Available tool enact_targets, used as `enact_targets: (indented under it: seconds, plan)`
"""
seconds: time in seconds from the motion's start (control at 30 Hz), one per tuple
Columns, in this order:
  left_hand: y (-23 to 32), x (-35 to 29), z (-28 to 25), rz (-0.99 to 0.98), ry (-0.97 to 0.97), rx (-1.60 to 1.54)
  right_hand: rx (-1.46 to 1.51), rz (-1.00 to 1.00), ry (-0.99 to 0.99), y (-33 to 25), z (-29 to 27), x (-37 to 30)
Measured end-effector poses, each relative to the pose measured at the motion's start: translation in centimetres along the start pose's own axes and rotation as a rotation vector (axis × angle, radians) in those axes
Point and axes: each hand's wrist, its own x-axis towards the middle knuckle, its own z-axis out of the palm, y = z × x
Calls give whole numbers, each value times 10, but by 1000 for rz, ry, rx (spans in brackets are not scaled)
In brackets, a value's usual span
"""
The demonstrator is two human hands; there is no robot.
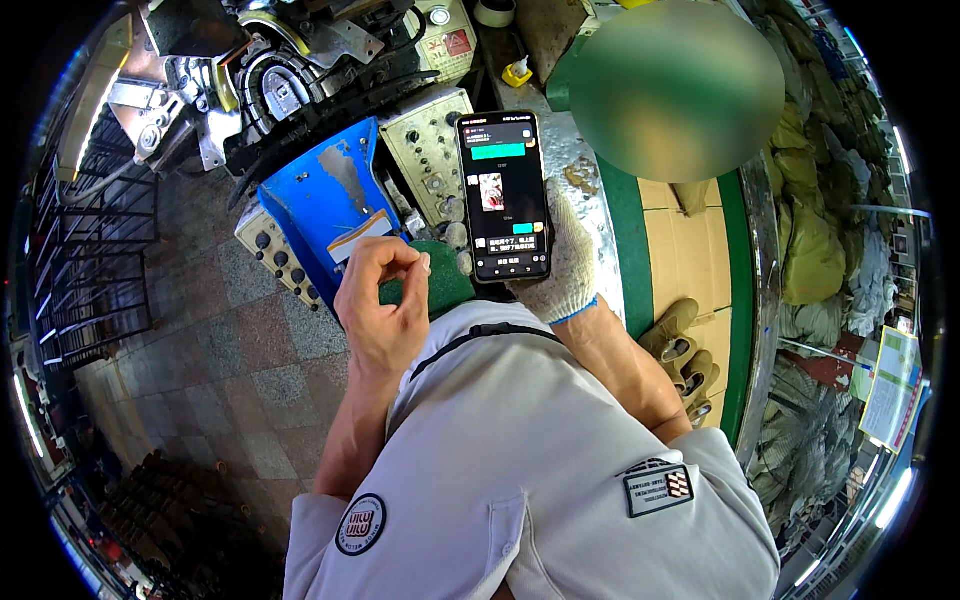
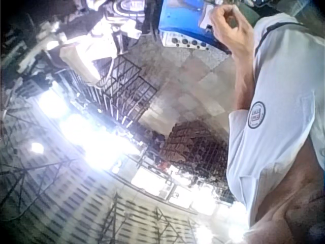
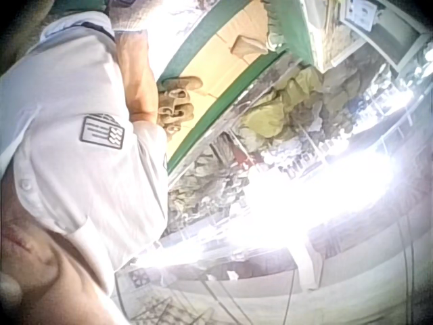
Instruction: The person places a shoe upper onto a lasting machine, presses buttons to operate the machinery, and places the shaped shoe onto a conveyor belt.
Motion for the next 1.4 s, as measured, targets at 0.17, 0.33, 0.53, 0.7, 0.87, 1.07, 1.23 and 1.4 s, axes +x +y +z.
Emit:
enact_targets:
  seconds: [0.17,0.33,0.53,0.7,0.87,1.07,1.23,1.4]
  plan:
    - [-5,-4,-1,-105,-28,-28,-15,-17,19,2,4,0]
    - [-18,-7,-5,-116,6,-4,-54,-22,-13,3,8,0]
    - [-46,-4,-44,-186,173,40,-24,-30,-108,4,2,5]
    - [-96,-30,-105,-400,333,200,-23,-34,-122,5,-1,6]
    - [-172,-96,-158,-667,434,201,-29,-15,-103,10,7,9]
    - [-198,-154,-165,-1055,359,298,-43,-1,-86,16,18,10]
    - [-171,-139,-138,-1060,421,266,-74,4,-111,20,17,15]
    - [-148,-98,-126,-629,440,281,-66,41,-129,24,21,20]
